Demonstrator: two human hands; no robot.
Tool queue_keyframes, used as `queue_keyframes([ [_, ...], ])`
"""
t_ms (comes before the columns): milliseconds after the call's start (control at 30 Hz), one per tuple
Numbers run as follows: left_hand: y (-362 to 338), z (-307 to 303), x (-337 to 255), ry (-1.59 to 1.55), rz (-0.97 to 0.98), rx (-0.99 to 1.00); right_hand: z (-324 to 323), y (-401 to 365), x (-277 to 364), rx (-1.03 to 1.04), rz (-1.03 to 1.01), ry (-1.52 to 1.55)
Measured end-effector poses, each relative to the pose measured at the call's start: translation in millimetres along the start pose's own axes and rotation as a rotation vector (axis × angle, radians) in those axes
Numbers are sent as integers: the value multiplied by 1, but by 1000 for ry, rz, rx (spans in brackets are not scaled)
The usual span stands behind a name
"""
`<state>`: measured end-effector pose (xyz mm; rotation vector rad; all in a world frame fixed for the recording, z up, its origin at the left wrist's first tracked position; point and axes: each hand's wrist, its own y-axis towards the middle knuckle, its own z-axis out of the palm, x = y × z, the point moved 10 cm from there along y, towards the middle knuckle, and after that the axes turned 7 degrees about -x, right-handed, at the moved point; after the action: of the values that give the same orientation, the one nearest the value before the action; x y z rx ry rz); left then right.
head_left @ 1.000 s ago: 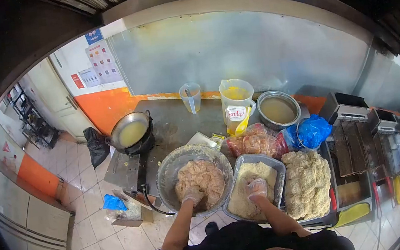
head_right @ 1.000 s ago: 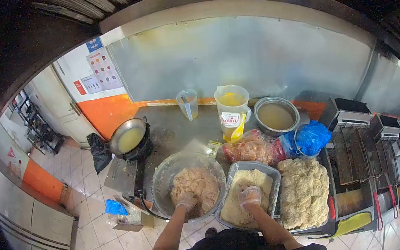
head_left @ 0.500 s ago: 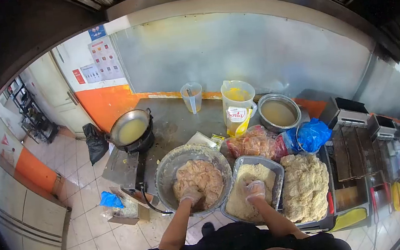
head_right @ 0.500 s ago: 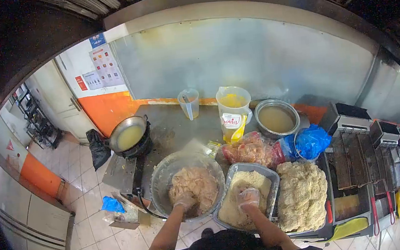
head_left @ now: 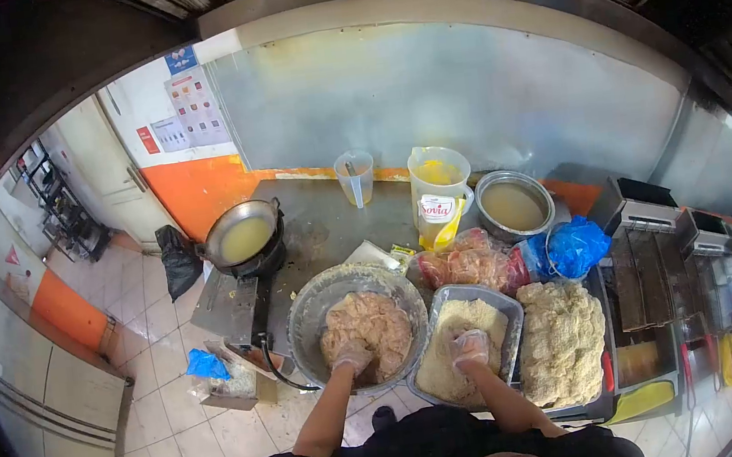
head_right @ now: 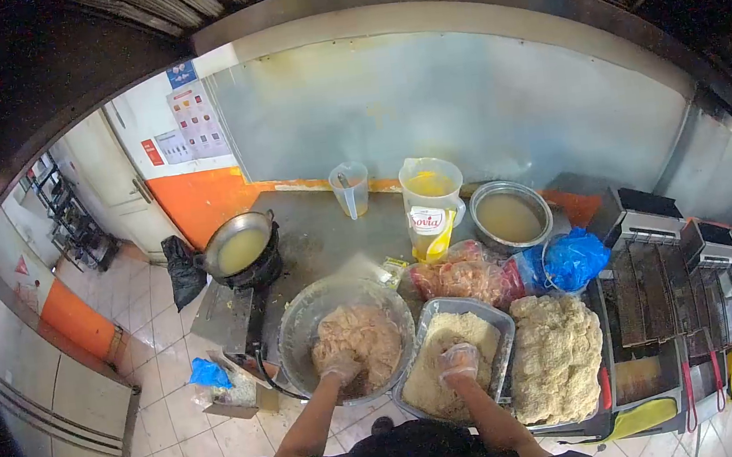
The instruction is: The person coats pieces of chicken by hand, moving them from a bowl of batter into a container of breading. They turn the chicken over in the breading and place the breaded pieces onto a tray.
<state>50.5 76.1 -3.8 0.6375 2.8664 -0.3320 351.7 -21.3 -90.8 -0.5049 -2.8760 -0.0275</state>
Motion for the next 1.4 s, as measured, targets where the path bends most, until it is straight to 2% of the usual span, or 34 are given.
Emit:
queue_keyframes([
  [67, 11, 28, 16, -125, -56, 29, 25, 6, -11, -77, -25, 13],
  [200, 7, 26, 13, -183, -72, 73, -9, 0, 1, -36, 44, 55],
  [267, 11, 30, 18, -136, -77, 4, -36, -2, 16, -148, -57, 129],
  [367, 14, 41, 22, -193, -88, 66, -47, -6, 17, -176, -41, 263],
  [567, 2, 10, 6, -173, -84, 93, -26, 1, 8, -237, -79, 214],
  [600, 4, 17, 10, -172, -83, 93, -36, -2, 12, -238, -78, 214],
  [667, 11, 23, 15, -153, -33, -51, -85, -14, 31, -225, -62, 235],
  [800, 13, 23, 16, -141, -16, -84, -60, -9, 23, -199, -94, 174],
  [867, 6, 18, 16, -283, -131, 24, -78, -15, 26, -80, 41, 195],
  [967, -6, -1, 5, -223, -175, 112, -80, -12, 31, 5, 59, 151],
  [1000, -7, -2, 4, -224, -175, 112, -68, -12, 25, 5, 59, 150],
  [1067, -6, -6, 1, -172, -123, 86, -49, -11, 19, -207, -102, 54],
  [1167, 5, 16, 14, -170, -102, 45, -72, -14, 30, -142, -85, 34],
  [1300, 4, 17, 13, -201, -118, 71, -56, -11, 25, -199, -127, 2],
  [1400, 0, 3, 7, -132, -105, 7, -62, -11, 22, -189, -77, 144],
])
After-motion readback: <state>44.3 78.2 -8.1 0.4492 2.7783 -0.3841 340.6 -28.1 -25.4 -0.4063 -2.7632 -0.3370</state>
